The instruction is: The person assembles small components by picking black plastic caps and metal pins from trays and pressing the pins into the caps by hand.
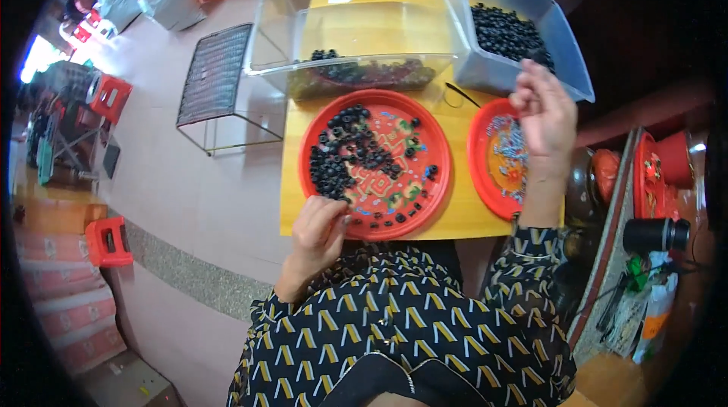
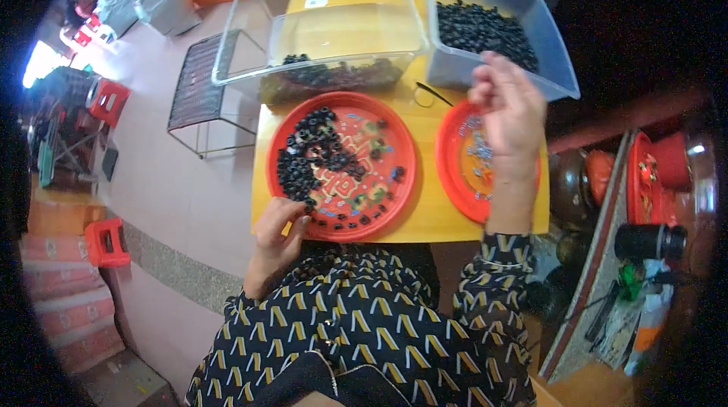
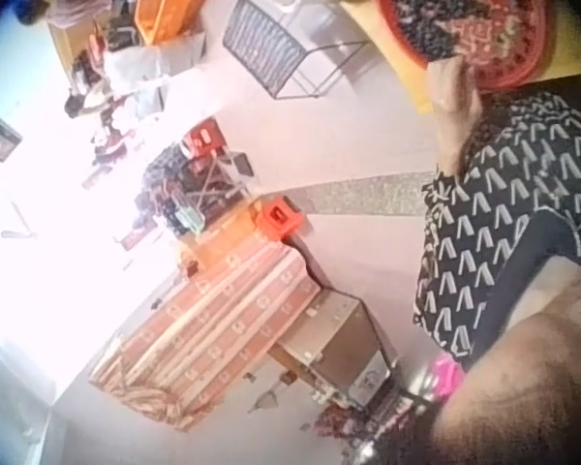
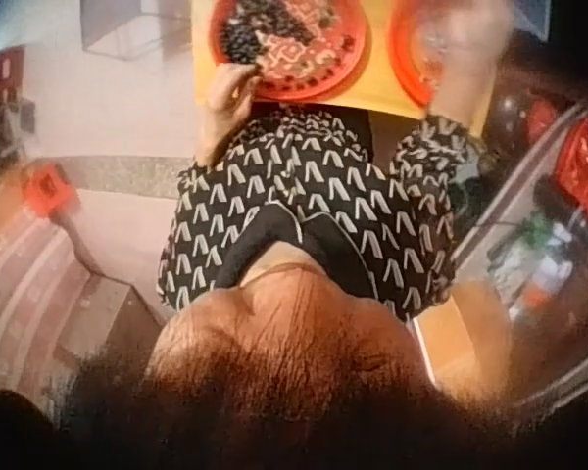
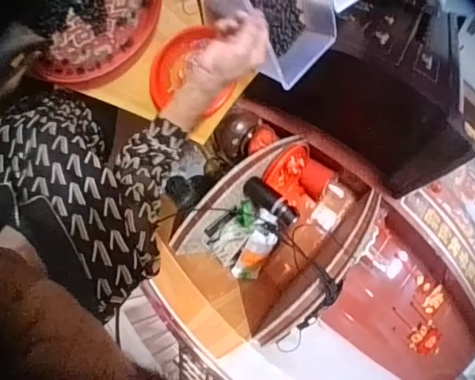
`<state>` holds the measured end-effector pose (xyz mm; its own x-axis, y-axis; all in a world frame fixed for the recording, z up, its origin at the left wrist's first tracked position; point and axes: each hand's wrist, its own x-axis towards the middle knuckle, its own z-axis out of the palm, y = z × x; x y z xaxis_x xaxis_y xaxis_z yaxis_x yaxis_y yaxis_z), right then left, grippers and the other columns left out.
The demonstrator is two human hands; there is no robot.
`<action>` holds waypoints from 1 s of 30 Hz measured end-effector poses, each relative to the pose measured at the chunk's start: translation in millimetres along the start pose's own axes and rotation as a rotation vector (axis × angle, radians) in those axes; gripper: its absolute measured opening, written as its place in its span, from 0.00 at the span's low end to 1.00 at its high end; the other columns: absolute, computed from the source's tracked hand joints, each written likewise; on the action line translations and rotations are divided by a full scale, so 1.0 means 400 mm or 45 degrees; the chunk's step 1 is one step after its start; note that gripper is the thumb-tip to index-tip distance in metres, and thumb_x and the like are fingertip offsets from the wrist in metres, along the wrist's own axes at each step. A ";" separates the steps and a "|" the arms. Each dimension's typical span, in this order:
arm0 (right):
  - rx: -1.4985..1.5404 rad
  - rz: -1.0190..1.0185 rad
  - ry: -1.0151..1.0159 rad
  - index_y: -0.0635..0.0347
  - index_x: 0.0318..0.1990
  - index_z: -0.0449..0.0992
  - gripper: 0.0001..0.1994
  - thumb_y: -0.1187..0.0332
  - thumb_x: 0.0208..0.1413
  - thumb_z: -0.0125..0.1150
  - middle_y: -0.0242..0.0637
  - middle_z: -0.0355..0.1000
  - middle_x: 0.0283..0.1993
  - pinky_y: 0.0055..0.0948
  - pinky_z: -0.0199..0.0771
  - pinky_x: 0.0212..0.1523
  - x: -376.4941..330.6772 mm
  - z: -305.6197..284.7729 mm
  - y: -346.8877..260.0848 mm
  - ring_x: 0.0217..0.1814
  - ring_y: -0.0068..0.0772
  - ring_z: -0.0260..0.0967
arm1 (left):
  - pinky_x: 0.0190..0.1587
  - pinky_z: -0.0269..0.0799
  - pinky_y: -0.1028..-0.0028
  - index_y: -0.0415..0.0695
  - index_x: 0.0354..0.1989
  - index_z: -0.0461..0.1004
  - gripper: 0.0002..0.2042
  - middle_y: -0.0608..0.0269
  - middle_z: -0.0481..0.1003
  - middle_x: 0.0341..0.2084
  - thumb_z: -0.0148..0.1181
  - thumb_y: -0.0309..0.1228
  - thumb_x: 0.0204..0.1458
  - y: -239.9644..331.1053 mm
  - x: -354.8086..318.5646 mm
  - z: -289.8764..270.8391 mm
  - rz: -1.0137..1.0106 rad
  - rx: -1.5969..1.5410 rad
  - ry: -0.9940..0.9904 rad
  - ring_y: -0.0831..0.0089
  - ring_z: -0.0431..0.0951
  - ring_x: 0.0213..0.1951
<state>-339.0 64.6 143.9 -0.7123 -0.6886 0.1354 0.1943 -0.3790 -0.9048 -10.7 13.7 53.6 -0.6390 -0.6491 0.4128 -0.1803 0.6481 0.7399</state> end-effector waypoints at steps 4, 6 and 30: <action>-0.196 -0.056 -0.018 0.70 0.41 0.70 0.11 0.70 0.55 0.50 0.38 0.70 0.29 0.16 0.63 0.26 -0.044 -0.028 0.023 0.25 0.18 0.62 | 0.39 0.68 0.68 0.34 0.38 0.68 0.14 0.48 0.70 0.36 0.56 0.16 0.40 -0.029 0.017 -0.011 0.003 0.220 0.049 0.57 0.72 0.37; -0.468 0.082 -0.086 0.69 0.40 0.70 0.11 0.70 0.55 0.50 0.34 0.70 0.28 0.15 0.63 0.26 -0.099 -0.038 0.084 0.24 0.16 0.62 | 0.42 0.68 0.68 0.35 0.39 0.68 0.14 0.47 0.69 0.38 0.56 0.17 0.41 -0.040 0.024 -0.011 -0.042 0.212 0.069 0.55 0.71 0.40; -1.800 0.009 -0.023 0.65 0.30 0.72 0.07 0.74 0.42 0.58 0.47 0.68 0.28 0.37 0.66 0.30 -0.224 -0.267 0.099 0.30 0.45 0.67 | 0.58 0.51 0.57 0.35 0.48 0.64 0.25 0.39 0.55 0.55 0.63 0.23 0.36 -0.052 0.011 0.022 -0.119 0.423 0.056 0.43 0.52 0.58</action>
<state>-339.5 177.4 52.7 -0.7034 -0.6998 0.1248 -0.6400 0.5472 -0.5394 -16.3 1.0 35.5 -0.5769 -0.7237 0.3788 -0.4748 0.6744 0.5654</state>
